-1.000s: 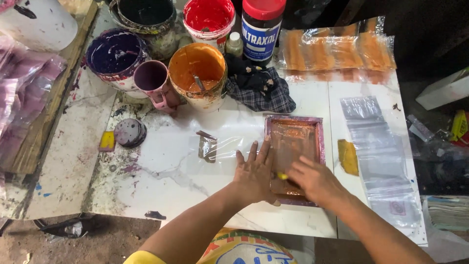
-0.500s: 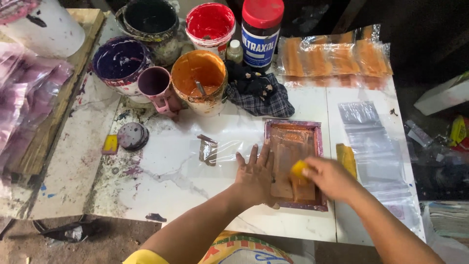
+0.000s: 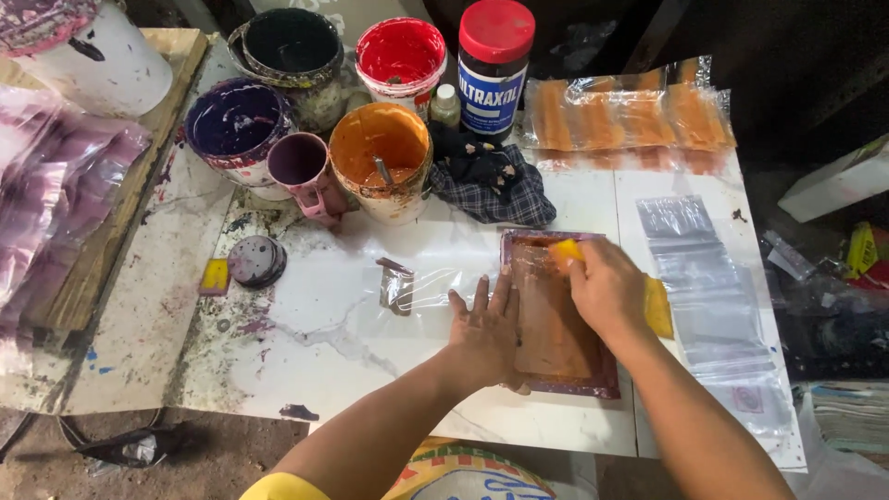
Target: The person uses a yellow sponge to apply orange paint onto a rectangular frame covered with plastic wrap. They repeatedly dip the sponge into a container of orange paint and spread it evenly across the frame's surface. The workspace contains multiple paint containers and plastic-wrapped items.
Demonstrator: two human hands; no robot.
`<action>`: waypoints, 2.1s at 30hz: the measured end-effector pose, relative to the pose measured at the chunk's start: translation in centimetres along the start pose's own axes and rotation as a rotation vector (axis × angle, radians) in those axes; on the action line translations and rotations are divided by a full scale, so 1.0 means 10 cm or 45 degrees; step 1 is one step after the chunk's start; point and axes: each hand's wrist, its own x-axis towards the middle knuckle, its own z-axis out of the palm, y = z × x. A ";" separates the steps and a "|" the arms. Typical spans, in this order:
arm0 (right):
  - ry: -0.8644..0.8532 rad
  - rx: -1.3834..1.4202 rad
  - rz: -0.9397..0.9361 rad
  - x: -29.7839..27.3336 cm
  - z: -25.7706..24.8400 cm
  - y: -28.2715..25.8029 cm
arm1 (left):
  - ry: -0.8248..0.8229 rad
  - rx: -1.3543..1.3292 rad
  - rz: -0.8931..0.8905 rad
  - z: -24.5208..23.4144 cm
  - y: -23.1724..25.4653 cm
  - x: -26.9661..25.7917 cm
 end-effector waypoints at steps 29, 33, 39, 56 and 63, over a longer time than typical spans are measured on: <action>-0.612 0.052 -0.398 0.01 0.24 0.43 | -0.090 0.025 -0.035 -0.10 0.11 -0.03; -0.672 0.045 -0.436 -0.32 0.03 0.30 | -0.117 0.040 -0.030 -0.10 0.13 -0.03; -0.566 0.015 -0.402 -1.12 -0.20 0.15 | -0.092 0.022 -0.010 -0.04 0.08 0.03; -0.493 -0.037 0.126 0.04 0.19 0.08 | -0.009 0.010 -0.030 -0.10 0.08 -0.11; -0.562 0.080 -0.321 0.18 0.32 0.19 | 0.061 0.031 -0.013 -0.04 0.05 -0.10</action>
